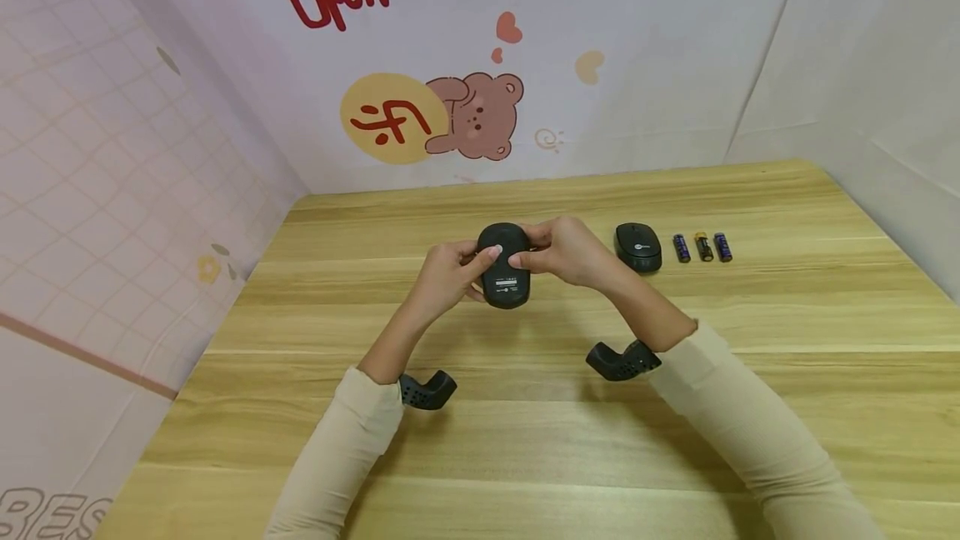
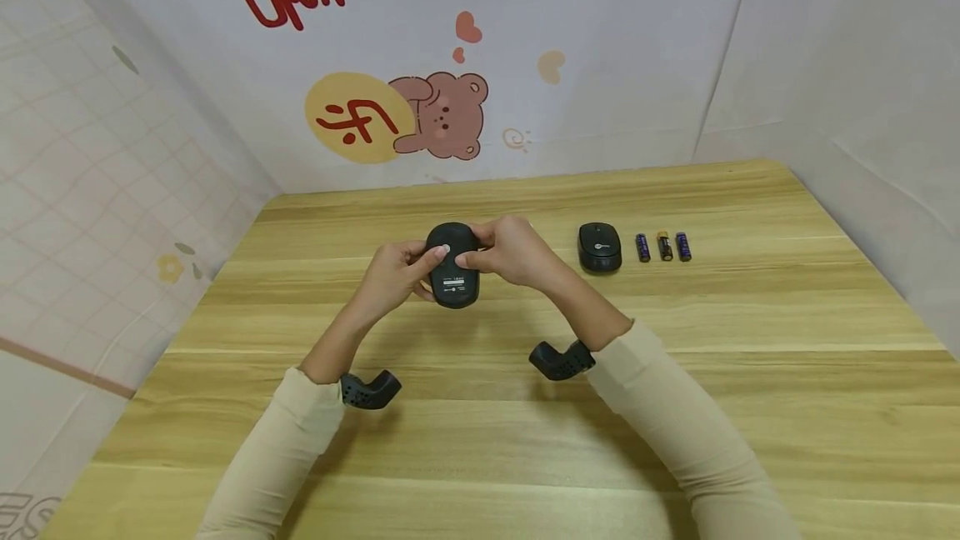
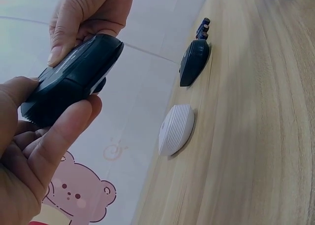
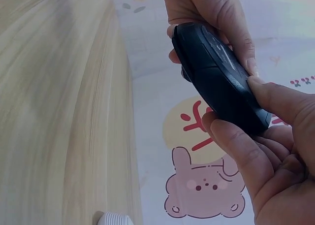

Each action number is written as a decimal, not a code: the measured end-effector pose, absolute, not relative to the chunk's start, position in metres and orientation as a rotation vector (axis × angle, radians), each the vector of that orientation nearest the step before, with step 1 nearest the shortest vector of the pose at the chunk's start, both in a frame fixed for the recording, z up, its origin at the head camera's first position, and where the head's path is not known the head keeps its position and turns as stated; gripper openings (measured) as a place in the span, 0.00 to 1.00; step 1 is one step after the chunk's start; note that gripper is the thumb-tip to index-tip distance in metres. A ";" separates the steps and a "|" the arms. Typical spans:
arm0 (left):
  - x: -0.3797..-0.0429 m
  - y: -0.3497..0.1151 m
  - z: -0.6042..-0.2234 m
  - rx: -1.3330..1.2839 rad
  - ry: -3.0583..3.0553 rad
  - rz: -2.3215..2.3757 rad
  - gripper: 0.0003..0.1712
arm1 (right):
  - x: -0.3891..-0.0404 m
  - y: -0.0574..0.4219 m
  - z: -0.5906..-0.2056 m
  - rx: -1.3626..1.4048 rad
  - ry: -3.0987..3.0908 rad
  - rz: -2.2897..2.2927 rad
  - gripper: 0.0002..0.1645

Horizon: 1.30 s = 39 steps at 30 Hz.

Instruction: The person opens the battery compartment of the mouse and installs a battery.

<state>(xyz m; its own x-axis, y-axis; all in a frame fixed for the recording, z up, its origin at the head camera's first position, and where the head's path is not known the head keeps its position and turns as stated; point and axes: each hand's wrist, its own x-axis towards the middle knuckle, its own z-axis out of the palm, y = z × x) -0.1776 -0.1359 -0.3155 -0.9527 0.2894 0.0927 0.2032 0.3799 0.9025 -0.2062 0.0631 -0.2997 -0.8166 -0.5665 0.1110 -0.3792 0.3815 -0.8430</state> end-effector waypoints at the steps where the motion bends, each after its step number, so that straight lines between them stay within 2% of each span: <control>1: -0.177 -0.136 -0.315 0.452 2.543 1.645 0.20 | -0.206 0.063 -0.299 -0.840 2.432 -1.421 0.26; 8: -0.168 -0.133 -0.302 0.460 2.525 1.640 0.19 | -0.205 0.062 -0.296 -0.805 2.420 -1.439 0.16; 12: -0.158 -0.130 -0.289 0.485 2.552 1.618 0.17 | -0.206 0.062 -0.296 -0.782 2.412 -1.445 0.15; 21: -0.177 -0.137 -0.316 0.489 2.540 1.649 0.19 | -0.207 0.060 -0.292 -0.689 2.478 -1.403 0.13; 39: -0.175 -0.141 -0.321 0.504 2.493 1.679 0.20 | -0.212 0.058 -0.291 -0.588 2.476 -1.386 0.14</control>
<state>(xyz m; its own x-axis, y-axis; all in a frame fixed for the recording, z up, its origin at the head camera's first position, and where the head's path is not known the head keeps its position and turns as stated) -0.1750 -0.1412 -0.3209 -0.9411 0.3212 0.1052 0.2182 0.3398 0.9148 -0.2124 0.0577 -0.2906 -0.8892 -0.4574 -0.0148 -0.2264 0.4678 -0.8543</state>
